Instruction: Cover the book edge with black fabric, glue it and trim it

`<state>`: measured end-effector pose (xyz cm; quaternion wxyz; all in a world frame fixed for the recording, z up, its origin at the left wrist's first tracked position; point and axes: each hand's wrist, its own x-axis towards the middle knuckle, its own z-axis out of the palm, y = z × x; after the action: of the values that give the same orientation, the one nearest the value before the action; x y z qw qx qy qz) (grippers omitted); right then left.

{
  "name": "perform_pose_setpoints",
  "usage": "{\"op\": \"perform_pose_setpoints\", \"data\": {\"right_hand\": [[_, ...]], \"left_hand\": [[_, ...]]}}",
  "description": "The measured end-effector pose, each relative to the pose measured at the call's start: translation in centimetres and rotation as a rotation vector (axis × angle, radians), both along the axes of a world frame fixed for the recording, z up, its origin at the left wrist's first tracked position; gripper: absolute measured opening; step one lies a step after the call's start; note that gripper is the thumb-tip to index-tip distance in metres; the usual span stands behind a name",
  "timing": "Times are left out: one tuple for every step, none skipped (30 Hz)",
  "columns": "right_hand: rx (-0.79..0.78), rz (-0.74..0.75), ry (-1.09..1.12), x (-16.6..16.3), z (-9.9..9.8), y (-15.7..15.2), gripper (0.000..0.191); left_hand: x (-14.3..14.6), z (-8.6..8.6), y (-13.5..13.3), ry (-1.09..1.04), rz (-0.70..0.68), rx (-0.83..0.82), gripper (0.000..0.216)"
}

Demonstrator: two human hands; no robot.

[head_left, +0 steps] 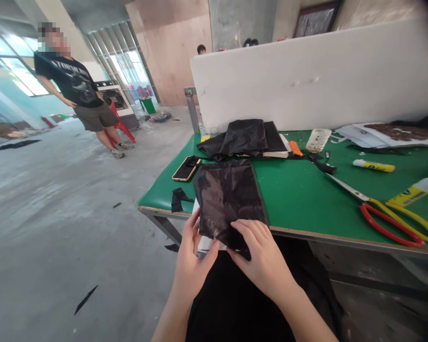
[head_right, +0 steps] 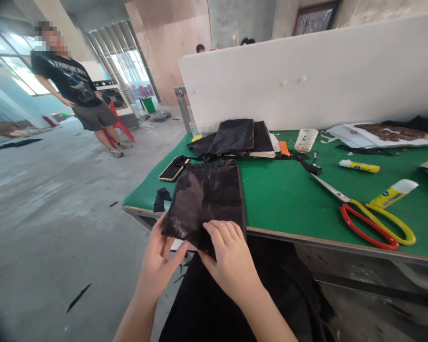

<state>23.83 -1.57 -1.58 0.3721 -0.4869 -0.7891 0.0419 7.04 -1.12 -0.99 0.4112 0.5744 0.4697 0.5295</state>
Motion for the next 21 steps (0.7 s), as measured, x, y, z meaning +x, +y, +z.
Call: {"op": "perform_pose_setpoints", "data": {"right_hand": [[0.001,-0.009,0.015,-0.3,0.1,0.0,0.043],[-0.004,-0.018,0.029,-0.6,0.2,0.1,0.043],[-0.022,-0.024,0.047,-0.8,0.3,0.1,0.044],[-0.048,-0.027,0.075,-0.8,0.4,0.2,0.045],[-0.077,-0.038,0.120,-0.8,0.5,0.3,0.046],[-0.098,-0.066,0.181,-0.6,0.6,0.4,0.045],[-0.111,-0.115,0.253,-0.3,0.8,0.4,0.040],[-0.113,-0.187,0.334,0.1,0.8,0.3,0.033],[-0.108,-0.278,0.423,0.7,0.9,0.2,0.027],[-0.100,-0.381,0.524,1.4,0.8,0.0,0.023],[-0.099,-0.481,0.640,2.1,0.7,-0.3,0.024],[-0.108,-0.565,0.772,2.9,0.5,-0.7,0.027],[-0.126,-0.627,0.921,3.8,0.2,-1.1,0.031],[-0.153,-0.659,1.077,4.6,-0.2,-1.5,0.036],[-0.196,-0.659,1.228,5.5,-0.6,-1.9,0.039],[-0.251,-0.633,1.364,6.3,-0.9,-2.3,0.042],[-0.316,-0.593,1.481,7.1,-1.3,-2.7,0.045],[-0.395,-0.552,1.576,7.9,-1.7,-3.0,0.045],[-0.480,-0.521,1.650,8.5,-2.0,-3.3,0.044],[-0.562,-0.506,1.705,9.1,-2.3,-3.5,0.042],[-0.635,-0.501,1.743,9.7,-2.6,-3.7,0.038]], "left_hand": [[0.1,-0.1,0.1,-0.007,-0.008,0.003,0.062],[0.2,-0.1,0.2,-0.009,-0.018,0.013,0.061],[0.4,-0.1,0.4,-0.010,-0.038,0.034,0.060],[0.7,0.1,0.6,-0.017,-0.071,0.065,0.059],[0.9,0.4,0.7,-0.032,-0.114,0.105,0.058],[1.3,0.7,0.8,-0.053,-0.159,0.152,0.057],[1.7,1.2,0.9,-0.073,-0.202,0.197,0.055],[2.2,1.6,0.9,-0.088,-0.236,0.237,0.053],[2.7,1.9,0.8,-0.094,-0.262,0.265,0.051],[3.2,2.1,0.7,-0.092,-0.280,0.279,0.050],[3.7,2.2,0.4,-0.088,-0.294,0.284,0.048],[4.2,2.1,0.2,-0.082,-0.305,0.280,0.046],[4.7,1.8,-0.1,-0.071,-0.312,0.270,0.042],[5.1,1.4,-0.4,-0.046,-0.318,0.260,0.037],[5.6,0.9,-0.7,-0.007,-0.322,0.259,0.033],[6.0,0.5,-0.9,0.051,-0.329,0.271,0.028],[6.5,0.2,-1.0,0.128,-0.342,0.293,0.026],[7.0,-0.1,-1.0,0.216,-0.364,0.327,0.024],[7.5,-0.2,-0.9,0.310,-0.394,0.364,0.025],[8.1,-0.2,-0.7,0.405,-0.430,0.396,0.027],[8.7,-0.2,-0.5,0.498,-0.468,0.424,0.031]]}}
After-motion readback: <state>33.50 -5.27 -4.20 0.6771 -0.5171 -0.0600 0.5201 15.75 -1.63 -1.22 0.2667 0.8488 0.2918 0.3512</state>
